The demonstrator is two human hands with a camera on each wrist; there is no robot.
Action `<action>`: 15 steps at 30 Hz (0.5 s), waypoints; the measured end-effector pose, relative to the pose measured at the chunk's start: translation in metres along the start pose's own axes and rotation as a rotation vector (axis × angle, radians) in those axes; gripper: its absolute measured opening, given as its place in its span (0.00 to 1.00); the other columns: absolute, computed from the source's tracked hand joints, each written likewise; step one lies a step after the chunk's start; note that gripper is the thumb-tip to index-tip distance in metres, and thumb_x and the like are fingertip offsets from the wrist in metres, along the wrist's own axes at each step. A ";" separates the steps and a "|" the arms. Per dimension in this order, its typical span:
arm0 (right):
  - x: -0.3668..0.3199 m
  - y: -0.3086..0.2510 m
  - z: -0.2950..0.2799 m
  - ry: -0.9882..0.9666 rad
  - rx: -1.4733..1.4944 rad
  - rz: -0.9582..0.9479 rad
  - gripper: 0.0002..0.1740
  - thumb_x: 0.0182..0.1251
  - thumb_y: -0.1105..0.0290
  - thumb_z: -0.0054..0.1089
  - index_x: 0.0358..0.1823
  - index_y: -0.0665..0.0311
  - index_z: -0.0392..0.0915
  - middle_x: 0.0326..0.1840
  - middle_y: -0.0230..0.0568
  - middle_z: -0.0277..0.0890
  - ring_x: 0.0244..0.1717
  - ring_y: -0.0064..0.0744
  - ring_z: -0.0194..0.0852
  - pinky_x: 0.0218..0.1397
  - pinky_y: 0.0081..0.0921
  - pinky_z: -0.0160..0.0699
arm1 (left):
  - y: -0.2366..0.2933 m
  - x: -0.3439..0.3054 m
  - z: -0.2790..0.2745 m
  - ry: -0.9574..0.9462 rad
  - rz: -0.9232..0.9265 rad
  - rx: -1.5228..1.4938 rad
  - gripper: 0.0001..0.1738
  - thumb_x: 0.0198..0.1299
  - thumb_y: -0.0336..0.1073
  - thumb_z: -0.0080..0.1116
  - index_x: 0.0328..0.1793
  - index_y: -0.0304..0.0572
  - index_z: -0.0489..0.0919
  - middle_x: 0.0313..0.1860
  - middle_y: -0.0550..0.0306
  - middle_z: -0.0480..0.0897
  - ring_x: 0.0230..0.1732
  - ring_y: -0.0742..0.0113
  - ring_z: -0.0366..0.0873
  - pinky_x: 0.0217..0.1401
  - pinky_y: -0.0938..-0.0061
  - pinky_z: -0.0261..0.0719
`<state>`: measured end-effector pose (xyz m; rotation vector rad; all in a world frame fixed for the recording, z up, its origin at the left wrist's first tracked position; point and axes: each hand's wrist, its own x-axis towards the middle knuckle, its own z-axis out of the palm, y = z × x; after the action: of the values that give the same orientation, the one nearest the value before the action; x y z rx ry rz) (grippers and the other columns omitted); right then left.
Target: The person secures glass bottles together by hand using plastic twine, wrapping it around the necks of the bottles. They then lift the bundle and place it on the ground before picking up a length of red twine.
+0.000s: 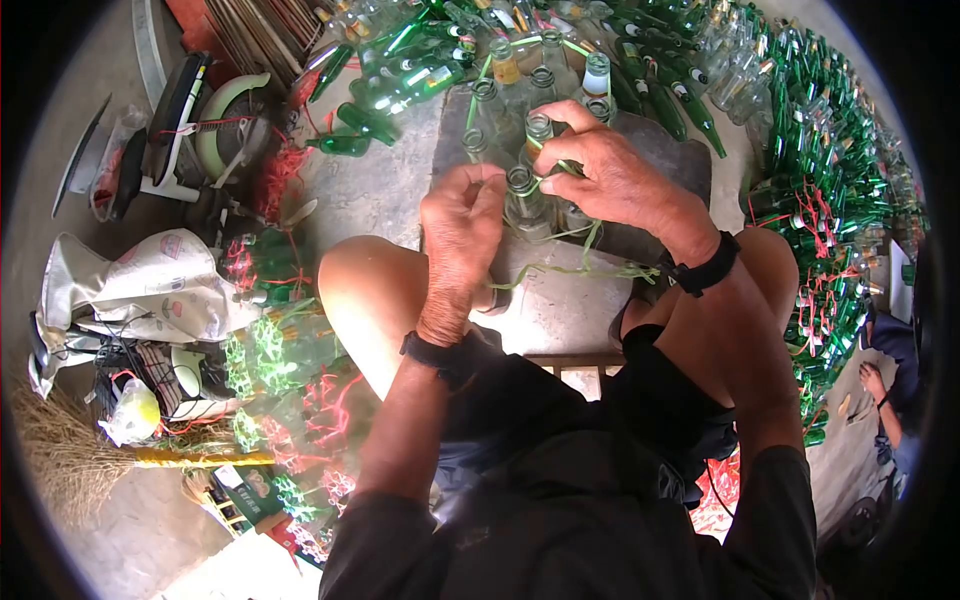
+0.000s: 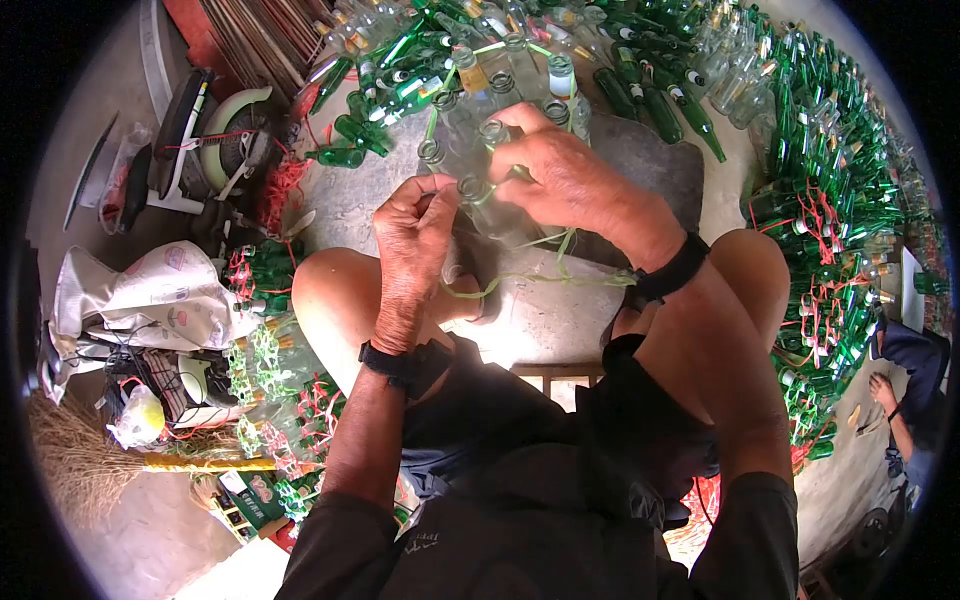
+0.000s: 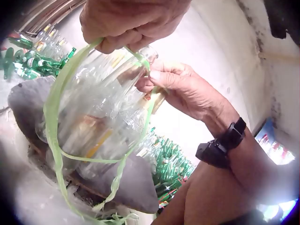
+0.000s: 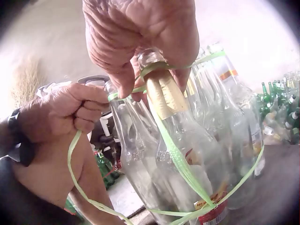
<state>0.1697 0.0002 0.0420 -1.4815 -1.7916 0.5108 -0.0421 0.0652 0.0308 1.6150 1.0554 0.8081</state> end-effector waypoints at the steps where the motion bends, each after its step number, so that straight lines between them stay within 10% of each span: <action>1: 0.000 -0.001 -0.002 -0.017 -0.008 0.000 0.05 0.67 0.74 0.69 0.41 0.65 0.83 0.74 0.51 0.69 0.62 0.49 0.81 0.59 0.39 0.82 | 0.000 0.000 0.001 0.014 0.000 0.019 0.07 0.73 0.30 0.63 0.51 0.34 0.87 0.33 0.58 0.89 0.32 0.79 0.78 0.36 0.77 0.78; 15: 0.000 -0.002 0.000 0.012 -0.011 0.001 0.03 0.68 0.77 0.65 0.40 0.68 0.85 0.74 0.51 0.70 0.54 0.44 0.84 0.48 0.36 0.85 | 0.001 -0.019 0.017 0.134 -0.006 -0.005 0.08 0.74 0.30 0.63 0.51 0.31 0.84 0.33 0.55 0.88 0.34 0.75 0.83 0.38 0.76 0.81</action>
<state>0.1678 0.0001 0.0437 -1.4903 -1.7872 0.4923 -0.0346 0.0412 0.0271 1.5695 1.1510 0.9246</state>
